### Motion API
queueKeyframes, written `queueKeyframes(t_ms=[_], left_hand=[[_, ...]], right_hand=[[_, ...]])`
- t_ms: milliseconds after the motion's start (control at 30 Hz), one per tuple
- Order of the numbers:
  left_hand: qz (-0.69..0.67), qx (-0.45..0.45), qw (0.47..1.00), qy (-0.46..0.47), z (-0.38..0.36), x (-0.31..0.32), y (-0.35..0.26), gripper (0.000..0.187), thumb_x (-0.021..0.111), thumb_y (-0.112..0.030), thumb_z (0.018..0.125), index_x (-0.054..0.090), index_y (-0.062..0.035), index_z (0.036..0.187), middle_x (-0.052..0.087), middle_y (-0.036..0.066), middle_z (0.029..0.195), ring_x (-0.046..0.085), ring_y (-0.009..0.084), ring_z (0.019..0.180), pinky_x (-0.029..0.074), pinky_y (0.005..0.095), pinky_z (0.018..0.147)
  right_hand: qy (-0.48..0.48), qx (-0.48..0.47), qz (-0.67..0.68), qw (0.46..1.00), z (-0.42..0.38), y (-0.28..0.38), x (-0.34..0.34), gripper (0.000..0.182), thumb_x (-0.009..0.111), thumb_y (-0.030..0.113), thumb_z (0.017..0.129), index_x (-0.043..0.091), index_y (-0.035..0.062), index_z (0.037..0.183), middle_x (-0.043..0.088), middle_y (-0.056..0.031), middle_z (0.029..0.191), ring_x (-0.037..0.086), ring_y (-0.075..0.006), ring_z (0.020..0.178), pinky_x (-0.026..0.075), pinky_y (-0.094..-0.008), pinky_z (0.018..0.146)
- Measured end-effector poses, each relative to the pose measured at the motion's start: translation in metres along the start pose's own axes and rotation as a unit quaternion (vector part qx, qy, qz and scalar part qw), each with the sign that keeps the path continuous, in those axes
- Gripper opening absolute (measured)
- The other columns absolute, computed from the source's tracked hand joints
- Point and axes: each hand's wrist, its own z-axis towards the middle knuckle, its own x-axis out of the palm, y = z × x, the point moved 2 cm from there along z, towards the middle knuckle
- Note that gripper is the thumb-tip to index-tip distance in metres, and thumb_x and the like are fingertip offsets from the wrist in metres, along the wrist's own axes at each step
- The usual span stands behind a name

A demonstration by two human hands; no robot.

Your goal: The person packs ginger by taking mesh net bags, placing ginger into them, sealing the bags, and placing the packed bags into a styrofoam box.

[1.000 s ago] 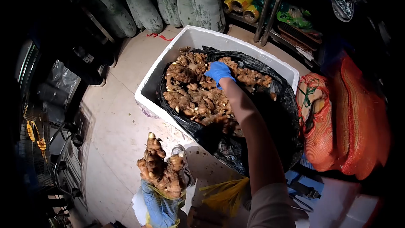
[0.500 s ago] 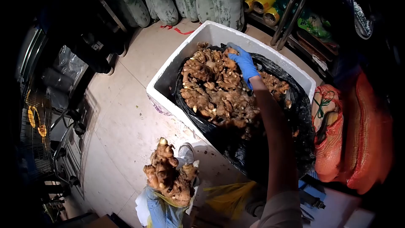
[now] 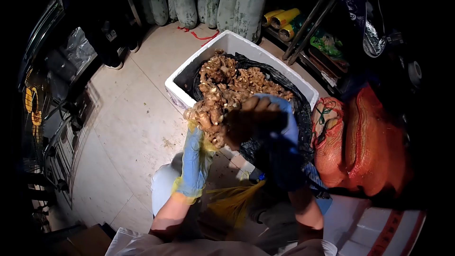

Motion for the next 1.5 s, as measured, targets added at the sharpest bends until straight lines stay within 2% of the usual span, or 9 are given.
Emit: queueKeyframes(t_ms=[133, 600, 667, 800, 867, 1133, 1200, 1300, 1500], left_hand=[[-0.125, -0.099, 0.984, 0.080, 0.000, 0.005, -0.004, 0.045, 0.040, -0.029, 0.087, 0.030, -0.0055, 0.124, 0.046, 0.012, 0.114, 0.049, 0.0242, 0.102, 0.041, 0.0366, 0.089], [-0.038, -0.037, 0.990, 0.130, -0.007, 0.001, -0.003, 0.044, 0.050, -0.028, 0.082, 0.038, -0.0047, 0.116, 0.050, 0.008, 0.102, 0.049, 0.0109, 0.071, 0.045, 0.0257, 0.065], [-0.132, -0.101, 0.986, 0.016, -0.006, -0.013, 0.007, 0.044, 0.049, -0.027, 0.083, 0.036, -0.0040, 0.117, 0.050, 0.008, 0.102, 0.049, 0.0106, 0.070, 0.045, 0.0256, 0.063], [-0.249, -0.174, 0.947, 0.104, -0.004, -0.018, 0.019, 0.048, 0.048, -0.030, 0.083, 0.033, -0.0036, 0.120, 0.047, 0.012, 0.109, 0.053, 0.0165, 0.081, 0.048, 0.0286, 0.071], [-0.158, -0.167, 0.968, 0.102, -0.015, 0.003, 0.008, 0.051, 0.049, -0.031, 0.082, 0.031, -0.0031, 0.121, 0.043, 0.015, 0.116, 0.051, 0.0250, 0.098, 0.046, 0.0369, 0.082], [-0.200, -0.485, 0.832, 0.181, -0.092, 0.008, 0.033, 0.036, 0.040, -0.017, 0.085, 0.039, -0.0056, 0.119, 0.051, 0.012, 0.109, 0.054, 0.0239, 0.094, 0.046, 0.0322, 0.081], [-0.065, -0.492, 0.854, 0.156, -0.108, -0.004, 0.037, 0.041, 0.045, -0.023, 0.085, 0.037, -0.0029, 0.120, 0.050, 0.012, 0.110, 0.050, 0.0248, 0.099, 0.042, 0.0316, 0.085], [0.310, -0.131, 0.781, 0.527, -0.117, -0.005, 0.027, 0.055, 0.052, -0.033, 0.081, 0.036, 0.0024, 0.120, 0.038, 0.015, 0.122, 0.035, 0.0261, 0.114, 0.027, 0.0351, 0.095], [0.177, -0.369, 0.798, 0.443, -0.135, 0.008, 0.021, 0.049, 0.053, -0.029, 0.081, 0.040, 0.0008, 0.118, 0.041, 0.013, 0.120, 0.038, 0.0233, 0.112, 0.029, 0.0344, 0.095]], right_hand=[[-0.098, -0.032, -0.430, 0.897, -0.031, -0.019, 0.051, 0.044, 0.063, 0.003, 0.070, 0.044, 0.0031, 0.110, 0.051, -0.0088, 0.103, 0.049, -0.0184, 0.097, 0.041, -0.0275, 0.082], [-0.098, -0.110, -0.690, 0.709, -0.024, -0.023, 0.079, 0.051, 0.068, 0.012, 0.065, 0.048, 0.0085, 0.112, 0.052, -0.0120, 0.084, 0.050, -0.0244, 0.079, 0.042, -0.0315, 0.071], [-0.067, -0.140, -0.726, 0.670, -0.025, -0.026, 0.085, 0.058, 0.069, 0.013, 0.065, 0.042, 0.0015, 0.115, 0.047, -0.0052, 0.081, 0.049, -0.0109, 0.067, 0.042, -0.0208, 0.063], [-0.189, -0.003, -0.425, 0.885, -0.034, -0.012, 0.072, 0.052, 0.061, 0.004, 0.070, 0.040, 0.0003, 0.117, 0.049, -0.0037, 0.078, 0.047, -0.0098, 0.065, 0.040, -0.0210, 0.064], [-0.217, -0.238, -0.335, 0.885, -0.051, 0.005, 0.035, 0.038, 0.052, 0.012, 0.081, 0.041, -0.0007, 0.114, 0.052, -0.0011, 0.075, 0.046, -0.0059, 0.060, 0.038, -0.0167, 0.055], [-0.100, 0.197, -0.141, 0.965, -0.113, -0.026, -0.053, 0.029, 0.048, 0.014, 0.083, 0.047, 0.0031, 0.109, 0.053, -0.0095, 0.104, 0.055, -0.0135, 0.087, 0.044, -0.0231, 0.074], [-0.028, 0.241, -0.127, 0.962, -0.125, -0.043, -0.043, 0.029, 0.048, 0.015, 0.083, 0.047, 0.0031, 0.109, 0.053, -0.0096, 0.104, 0.055, -0.0136, 0.088, 0.044, -0.0234, 0.074], [0.039, 0.263, -0.145, 0.953, -0.130, -0.054, -0.027, 0.029, 0.047, 0.015, 0.083, 0.047, 0.0031, 0.109, 0.053, -0.0096, 0.104, 0.055, -0.0138, 0.088, 0.044, -0.0238, 0.075], [0.112, 0.266, -0.217, 0.933, -0.117, -0.057, -0.003, 0.029, 0.046, 0.016, 0.083, 0.047, 0.0031, 0.109, 0.053, -0.0096, 0.104, 0.054, -0.0141, 0.089, 0.043, -0.0247, 0.076]])
